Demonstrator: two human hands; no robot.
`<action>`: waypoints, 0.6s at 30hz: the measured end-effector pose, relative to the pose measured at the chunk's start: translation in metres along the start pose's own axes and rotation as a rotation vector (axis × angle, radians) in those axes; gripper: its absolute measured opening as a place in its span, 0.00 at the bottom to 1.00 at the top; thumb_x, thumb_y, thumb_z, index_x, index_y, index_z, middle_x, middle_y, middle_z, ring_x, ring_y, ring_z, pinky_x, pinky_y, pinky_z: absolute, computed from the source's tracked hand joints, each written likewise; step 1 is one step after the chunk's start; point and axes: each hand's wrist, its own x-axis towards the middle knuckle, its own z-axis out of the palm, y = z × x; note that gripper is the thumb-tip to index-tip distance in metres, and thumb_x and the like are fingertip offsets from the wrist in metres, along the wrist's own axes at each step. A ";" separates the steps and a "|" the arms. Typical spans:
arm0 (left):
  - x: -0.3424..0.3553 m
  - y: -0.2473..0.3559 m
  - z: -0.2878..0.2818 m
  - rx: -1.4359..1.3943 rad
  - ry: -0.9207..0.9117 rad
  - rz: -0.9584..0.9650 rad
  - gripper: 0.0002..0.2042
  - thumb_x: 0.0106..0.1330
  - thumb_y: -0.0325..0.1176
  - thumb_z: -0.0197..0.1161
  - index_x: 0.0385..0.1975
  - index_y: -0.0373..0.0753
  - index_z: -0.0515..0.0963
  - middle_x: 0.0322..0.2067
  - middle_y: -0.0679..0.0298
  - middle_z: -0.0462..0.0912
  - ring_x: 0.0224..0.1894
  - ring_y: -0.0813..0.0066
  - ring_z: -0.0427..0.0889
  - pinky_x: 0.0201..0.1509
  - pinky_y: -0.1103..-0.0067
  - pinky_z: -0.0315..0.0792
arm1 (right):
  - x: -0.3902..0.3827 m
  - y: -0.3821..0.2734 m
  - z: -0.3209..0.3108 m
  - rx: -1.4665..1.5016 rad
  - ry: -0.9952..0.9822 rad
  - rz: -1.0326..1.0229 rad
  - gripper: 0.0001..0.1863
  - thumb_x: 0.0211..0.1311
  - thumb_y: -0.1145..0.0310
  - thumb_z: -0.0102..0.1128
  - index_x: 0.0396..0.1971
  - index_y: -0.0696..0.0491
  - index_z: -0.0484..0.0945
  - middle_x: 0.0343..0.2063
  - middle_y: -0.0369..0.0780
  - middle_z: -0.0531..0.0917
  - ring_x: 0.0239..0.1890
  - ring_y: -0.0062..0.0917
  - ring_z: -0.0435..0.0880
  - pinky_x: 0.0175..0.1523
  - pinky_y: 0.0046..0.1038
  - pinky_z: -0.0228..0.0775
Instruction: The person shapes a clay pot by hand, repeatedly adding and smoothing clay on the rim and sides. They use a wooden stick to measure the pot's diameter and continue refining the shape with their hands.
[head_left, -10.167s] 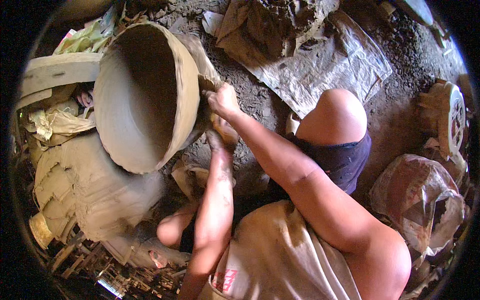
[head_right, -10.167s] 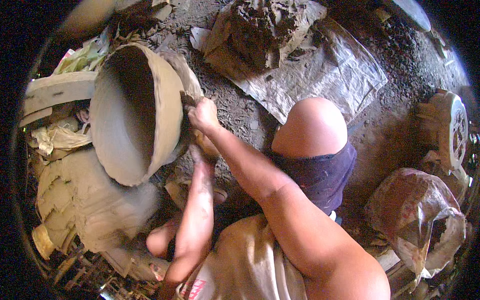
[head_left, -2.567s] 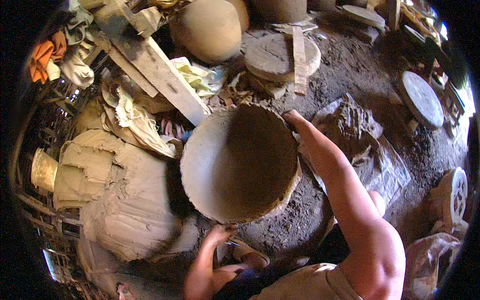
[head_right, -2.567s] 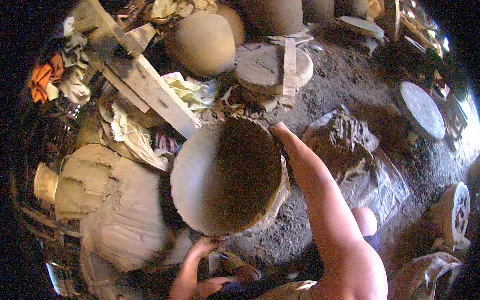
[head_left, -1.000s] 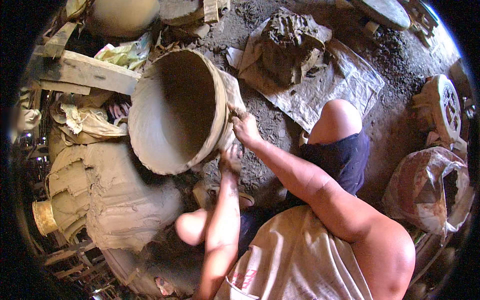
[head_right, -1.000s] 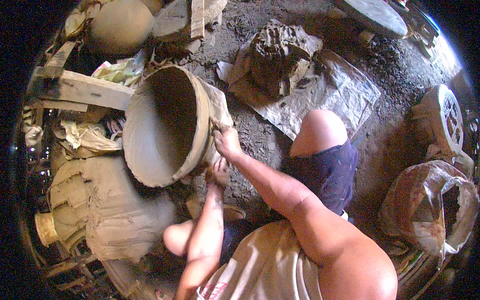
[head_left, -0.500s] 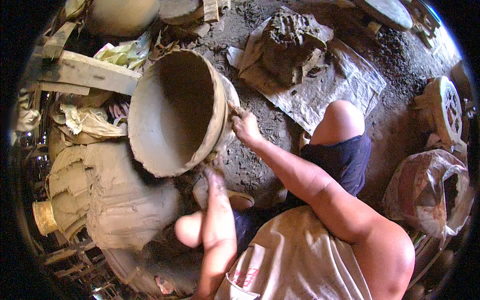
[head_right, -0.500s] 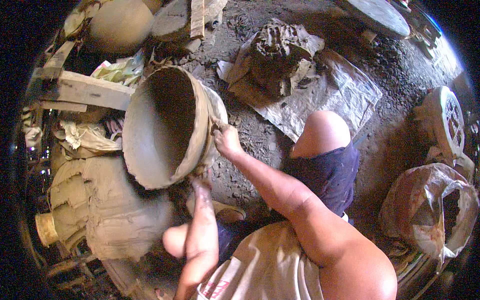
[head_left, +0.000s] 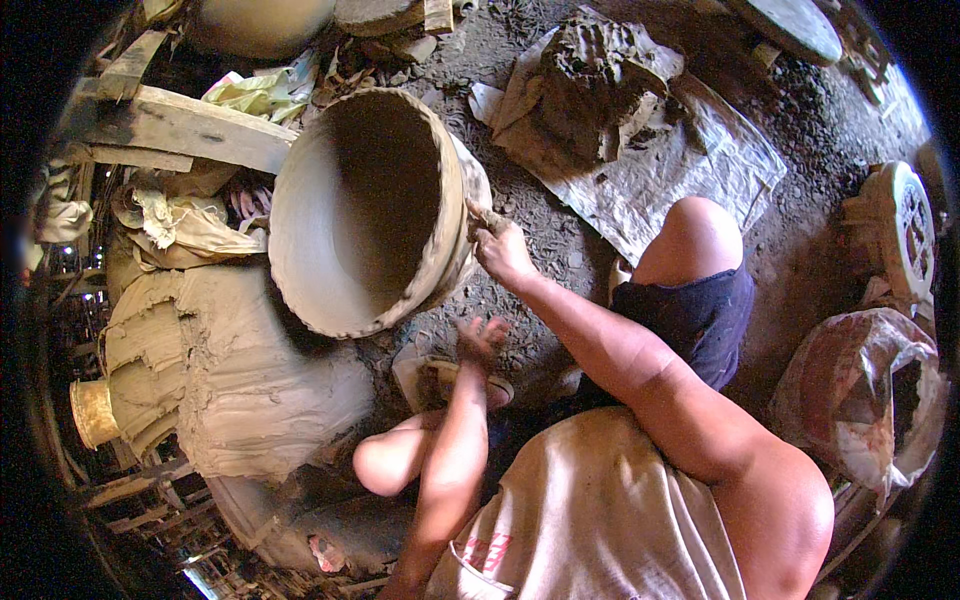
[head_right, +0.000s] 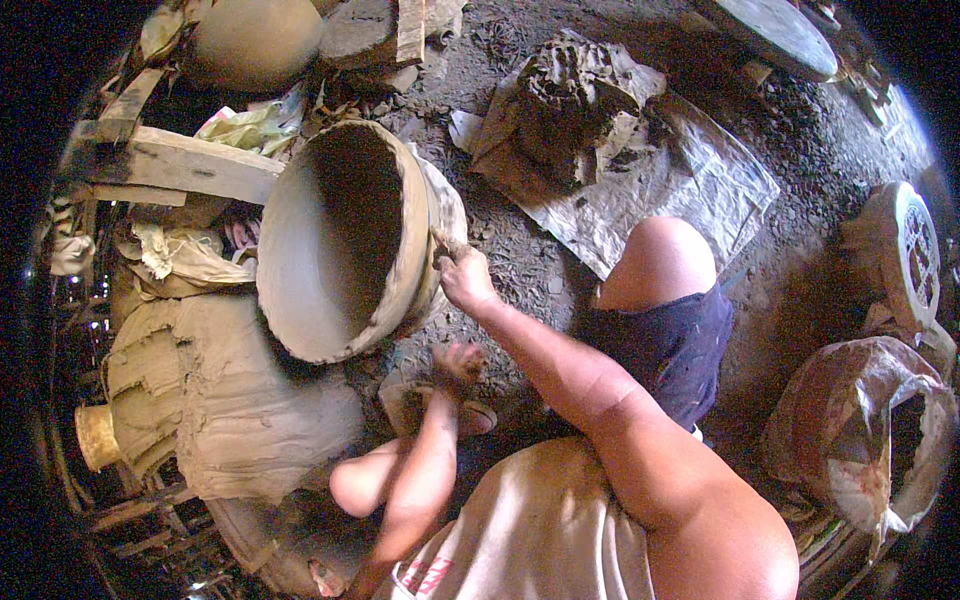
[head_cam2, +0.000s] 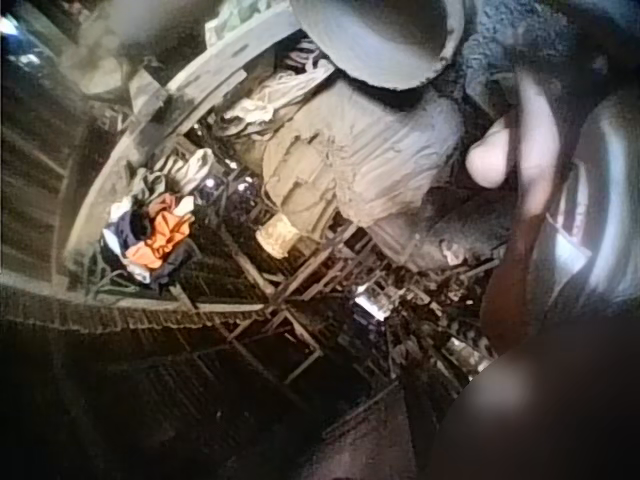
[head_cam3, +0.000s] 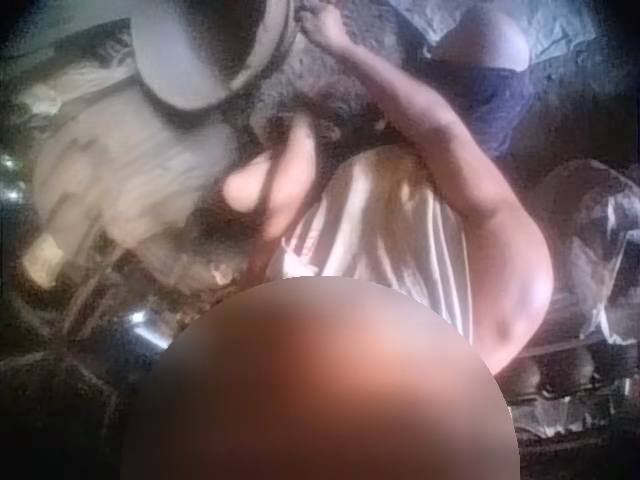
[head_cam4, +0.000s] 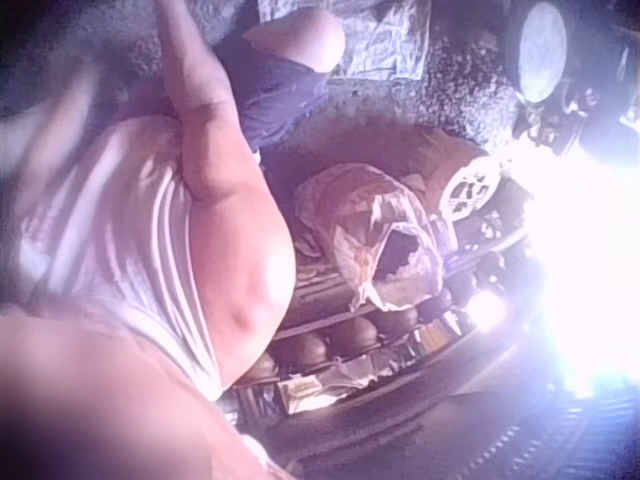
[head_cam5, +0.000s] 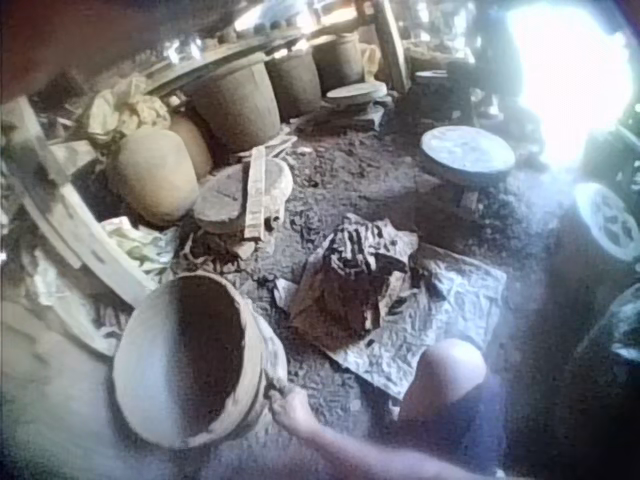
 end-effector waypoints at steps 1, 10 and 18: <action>0.005 0.011 -0.012 -0.218 -0.018 -0.026 0.43 0.60 0.72 0.36 0.66 0.44 0.50 0.61 0.50 0.64 0.54 0.50 0.73 0.48 0.61 0.70 | -0.001 -0.001 -0.001 -0.085 -0.018 0.035 0.24 0.54 0.72 0.51 0.54 0.49 0.74 0.33 0.57 0.80 0.38 0.47 0.82 0.47 0.36 0.72; -0.014 0.116 -0.020 -0.504 0.372 0.326 0.44 0.51 0.75 0.49 0.59 0.44 0.61 0.51 0.56 0.68 0.60 0.58 0.64 0.57 0.54 0.65 | 0.000 -0.008 -0.006 0.116 -0.070 0.150 0.26 0.57 0.78 0.45 0.58 0.52 0.71 0.34 0.44 0.81 0.33 0.23 0.77 0.40 0.24 0.67; -0.007 0.055 0.022 -0.377 0.059 0.223 0.44 0.60 0.71 0.39 0.69 0.46 0.46 0.70 0.63 0.48 0.69 0.58 0.54 0.68 0.52 0.51 | -0.004 0.015 -0.002 0.217 -0.110 0.177 0.25 0.61 0.79 0.46 0.60 0.53 0.68 0.25 0.29 0.75 0.17 0.12 0.65 0.22 0.17 0.59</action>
